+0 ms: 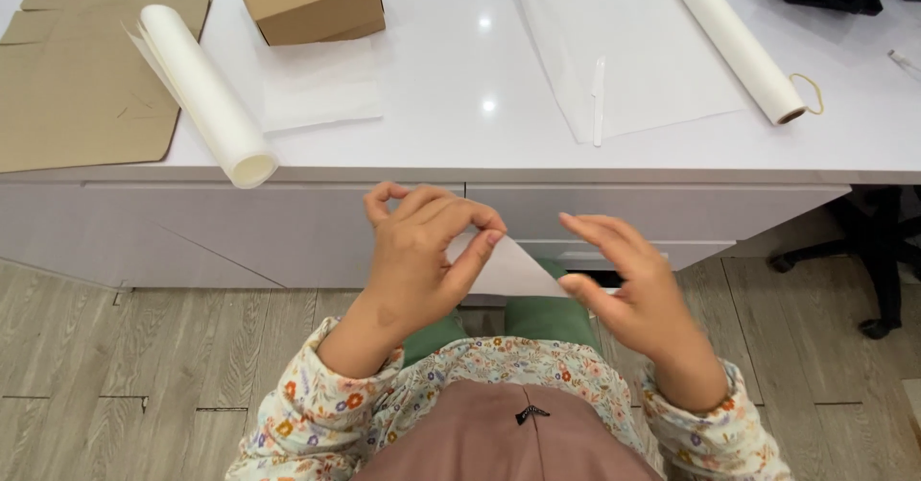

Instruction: Folding and shaping parchment paper to create a liner for a cardboard cake box

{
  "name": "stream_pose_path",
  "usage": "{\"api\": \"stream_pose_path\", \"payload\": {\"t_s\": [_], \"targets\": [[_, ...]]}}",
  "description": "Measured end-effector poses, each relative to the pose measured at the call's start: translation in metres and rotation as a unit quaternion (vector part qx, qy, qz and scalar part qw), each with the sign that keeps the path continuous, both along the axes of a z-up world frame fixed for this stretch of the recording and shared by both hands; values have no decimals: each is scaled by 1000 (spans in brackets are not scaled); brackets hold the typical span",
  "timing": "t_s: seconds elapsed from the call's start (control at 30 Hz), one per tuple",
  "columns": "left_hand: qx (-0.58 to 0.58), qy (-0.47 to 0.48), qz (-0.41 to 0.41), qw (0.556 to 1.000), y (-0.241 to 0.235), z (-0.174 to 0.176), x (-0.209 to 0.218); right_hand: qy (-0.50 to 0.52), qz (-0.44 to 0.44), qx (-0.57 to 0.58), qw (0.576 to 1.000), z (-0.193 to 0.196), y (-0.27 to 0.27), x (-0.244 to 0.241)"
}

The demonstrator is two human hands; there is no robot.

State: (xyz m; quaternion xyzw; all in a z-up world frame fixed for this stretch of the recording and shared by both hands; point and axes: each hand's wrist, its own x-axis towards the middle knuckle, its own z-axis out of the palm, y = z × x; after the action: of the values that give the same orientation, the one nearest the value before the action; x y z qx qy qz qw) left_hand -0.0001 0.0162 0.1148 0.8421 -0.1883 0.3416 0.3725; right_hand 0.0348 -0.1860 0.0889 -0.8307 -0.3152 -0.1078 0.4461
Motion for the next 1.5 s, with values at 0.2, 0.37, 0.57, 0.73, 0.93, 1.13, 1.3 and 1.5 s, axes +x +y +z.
{"api": "stream_pose_path", "payload": {"t_s": [0.2,0.37,0.57,0.73,0.93,1.13,1.3,1.5], "targets": [[-94,-13,46,994,2,-4,-5,179,22,144,973,-6,20,20],[-328,190,-25,925,10,-54,-4,329,-53,348,876,-21,7,46],[-409,338,-40,847,-2,-90,-1,347,-62,355,866,-24,14,43],[-428,326,-15,843,-5,-80,-3,344,-83,342,871,-27,12,44],[-410,327,1,851,-6,-80,-6,344,-95,344,869,-32,14,45],[-405,336,9,850,-6,-79,-7,350,-100,342,866,-32,15,41],[-410,358,-26,838,-8,-59,-4,358,-109,327,867,-39,15,36],[-477,305,4,824,2,-87,14,289,-57,330,897,-37,-1,60]]}}
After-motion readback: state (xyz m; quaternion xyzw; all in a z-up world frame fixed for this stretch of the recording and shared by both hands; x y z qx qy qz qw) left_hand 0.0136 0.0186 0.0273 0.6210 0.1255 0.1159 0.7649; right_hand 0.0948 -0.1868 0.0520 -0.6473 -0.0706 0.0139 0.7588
